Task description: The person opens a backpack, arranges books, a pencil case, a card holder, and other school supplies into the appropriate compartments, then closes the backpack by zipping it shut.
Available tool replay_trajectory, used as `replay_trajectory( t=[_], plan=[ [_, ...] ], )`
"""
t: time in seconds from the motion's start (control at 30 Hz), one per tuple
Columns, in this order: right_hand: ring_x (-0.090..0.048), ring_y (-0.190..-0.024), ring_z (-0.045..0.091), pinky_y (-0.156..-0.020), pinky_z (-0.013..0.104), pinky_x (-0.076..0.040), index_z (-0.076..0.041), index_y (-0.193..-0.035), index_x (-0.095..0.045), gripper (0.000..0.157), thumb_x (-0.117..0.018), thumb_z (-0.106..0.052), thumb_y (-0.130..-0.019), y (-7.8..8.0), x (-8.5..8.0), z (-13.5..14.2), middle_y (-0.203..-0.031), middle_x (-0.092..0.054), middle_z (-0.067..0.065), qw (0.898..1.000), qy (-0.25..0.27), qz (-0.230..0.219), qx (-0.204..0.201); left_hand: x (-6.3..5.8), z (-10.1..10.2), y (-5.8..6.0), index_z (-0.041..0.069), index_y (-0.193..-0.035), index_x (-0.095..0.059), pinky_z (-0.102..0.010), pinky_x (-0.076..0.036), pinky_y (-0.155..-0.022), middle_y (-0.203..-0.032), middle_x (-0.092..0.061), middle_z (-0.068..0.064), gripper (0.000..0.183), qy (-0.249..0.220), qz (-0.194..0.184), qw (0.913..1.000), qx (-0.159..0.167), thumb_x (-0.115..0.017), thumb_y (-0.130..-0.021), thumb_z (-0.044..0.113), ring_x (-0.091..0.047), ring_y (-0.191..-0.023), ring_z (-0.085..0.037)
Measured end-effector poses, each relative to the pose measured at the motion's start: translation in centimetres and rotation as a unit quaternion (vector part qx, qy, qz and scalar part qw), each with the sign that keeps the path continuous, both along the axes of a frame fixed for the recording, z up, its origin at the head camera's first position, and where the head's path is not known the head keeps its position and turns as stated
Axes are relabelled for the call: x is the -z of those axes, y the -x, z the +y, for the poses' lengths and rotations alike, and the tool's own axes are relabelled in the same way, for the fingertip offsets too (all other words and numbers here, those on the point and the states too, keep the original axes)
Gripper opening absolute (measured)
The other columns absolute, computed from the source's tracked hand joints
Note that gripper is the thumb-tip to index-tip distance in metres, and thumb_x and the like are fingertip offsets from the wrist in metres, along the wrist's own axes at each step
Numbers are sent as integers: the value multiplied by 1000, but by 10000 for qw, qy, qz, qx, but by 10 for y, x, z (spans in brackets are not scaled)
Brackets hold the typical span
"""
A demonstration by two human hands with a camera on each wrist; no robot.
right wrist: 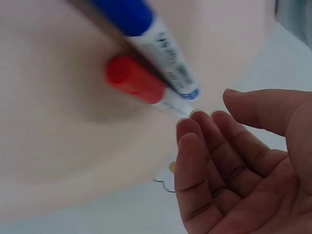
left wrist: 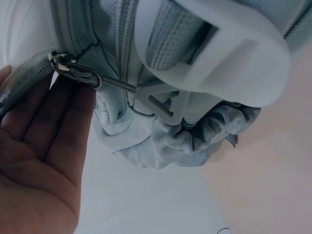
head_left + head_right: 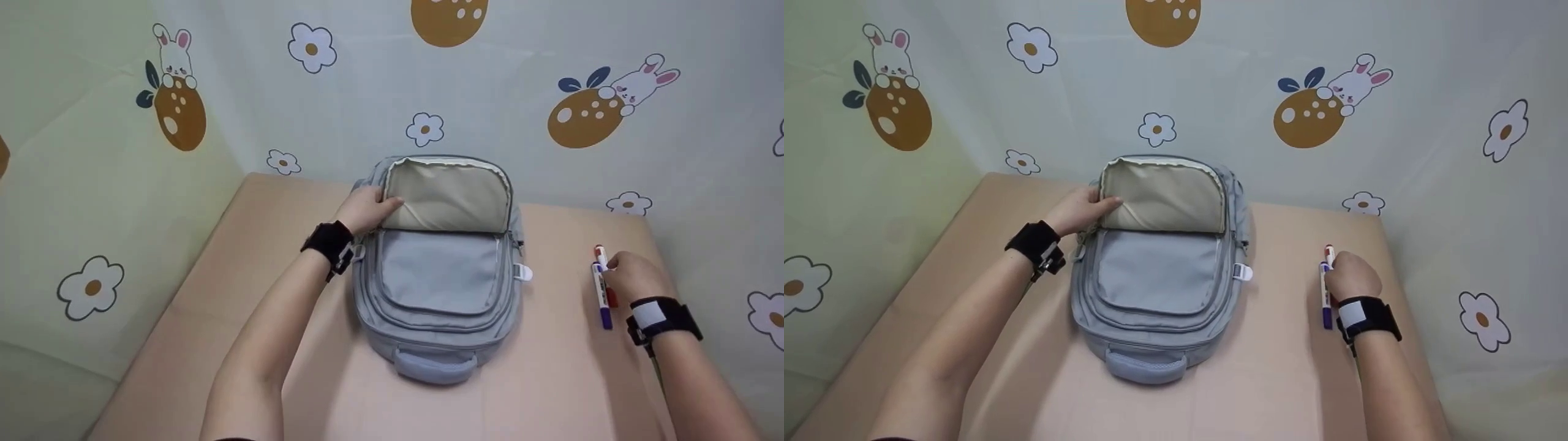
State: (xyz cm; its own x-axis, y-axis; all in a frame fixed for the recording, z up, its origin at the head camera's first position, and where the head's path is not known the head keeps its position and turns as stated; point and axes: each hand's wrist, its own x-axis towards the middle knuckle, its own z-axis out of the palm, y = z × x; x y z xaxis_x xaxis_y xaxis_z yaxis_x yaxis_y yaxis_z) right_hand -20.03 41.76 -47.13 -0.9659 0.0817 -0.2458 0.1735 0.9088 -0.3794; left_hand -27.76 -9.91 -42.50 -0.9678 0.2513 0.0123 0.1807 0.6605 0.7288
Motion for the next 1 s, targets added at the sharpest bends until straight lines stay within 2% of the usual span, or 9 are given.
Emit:
replay_trajectory(
  t=[0.07,0.2,0.5,0.7,0.83,0.9,1.0],
  plan=[
    [-59,-70,29,-55,36,-47,13,-114,-59,29,-53,-9,-97,-1,3,2,-83,-64,19,9994,103,-245,234,0,0,0,15,-73,-44,-31,-38,-55,-62,-41,3,45,-26,27,10000,-3,-59,-102,46,-41,-54,-15],
    [-59,-69,30,-57,37,-48,13,-110,-58,26,-52,-8,-96,-2,5,5,-80,-64,19,9977,237,-448,459,0,2,-1,15,-72,-45,-30,-38,-54,-61,-42,3,45,-119,-38,9999,-38,-59,-102,46,-41,-53,-14],
    [-55,-63,26,-56,35,-46,7,-87,-65,21,-56,-10,-95,3,13,12,-72,-62,15,9965,212,-705,384,0,3,-2,15,-73,-45,-29,-38,-52,-62,-42,4,43,-198,-167,9996,-57,-60,-102,44,-40,-53,-13],
    [-55,-62,26,-54,35,-46,5,-83,-65,20,-56,-10,-93,3,19,12,-70,-57,14,9967,194,-603,506,0,2,-2,15,-75,-46,-30,-37,-53,-63,-42,3,43,-245,-222,9995,-16,-60,-102,45,-39,-53,-13],
    [-55,-63,27,-53,36,-46,8,-90,-64,22,-55,-12,-93,3,16,9,-71,-59,16,9976,248,-407,504,1,1,-2,14,-77,-49,-30,-39,-54,-64,-47,2,42,-244,-236,9994,-34,-60,-101,46,-42,-54,-14],
    [-57,-66,28,-53,35,-48,12,-102,-61,27,-55,-14,-95,3,12,4,-76,-60,17,9977,305,-233,557,2,0,-1,13,-78,-51,-31,-40,-53,-65,-50,1,41,-217,-221,9995,-60,-61,-101,46,-44,-54,-14],
    [-58,-68,28,-53,35,-49,15,-117,-54,38,-57,-16,-96,3,3,-8,-83,-61,20,9975,380,327,507,3,-1,0,13,-79,-53,-31,-40,-53,-65,-53,0,41,-195,-171,9996,-101,-61,-101,46,-45,-54,-15]
  ],
)
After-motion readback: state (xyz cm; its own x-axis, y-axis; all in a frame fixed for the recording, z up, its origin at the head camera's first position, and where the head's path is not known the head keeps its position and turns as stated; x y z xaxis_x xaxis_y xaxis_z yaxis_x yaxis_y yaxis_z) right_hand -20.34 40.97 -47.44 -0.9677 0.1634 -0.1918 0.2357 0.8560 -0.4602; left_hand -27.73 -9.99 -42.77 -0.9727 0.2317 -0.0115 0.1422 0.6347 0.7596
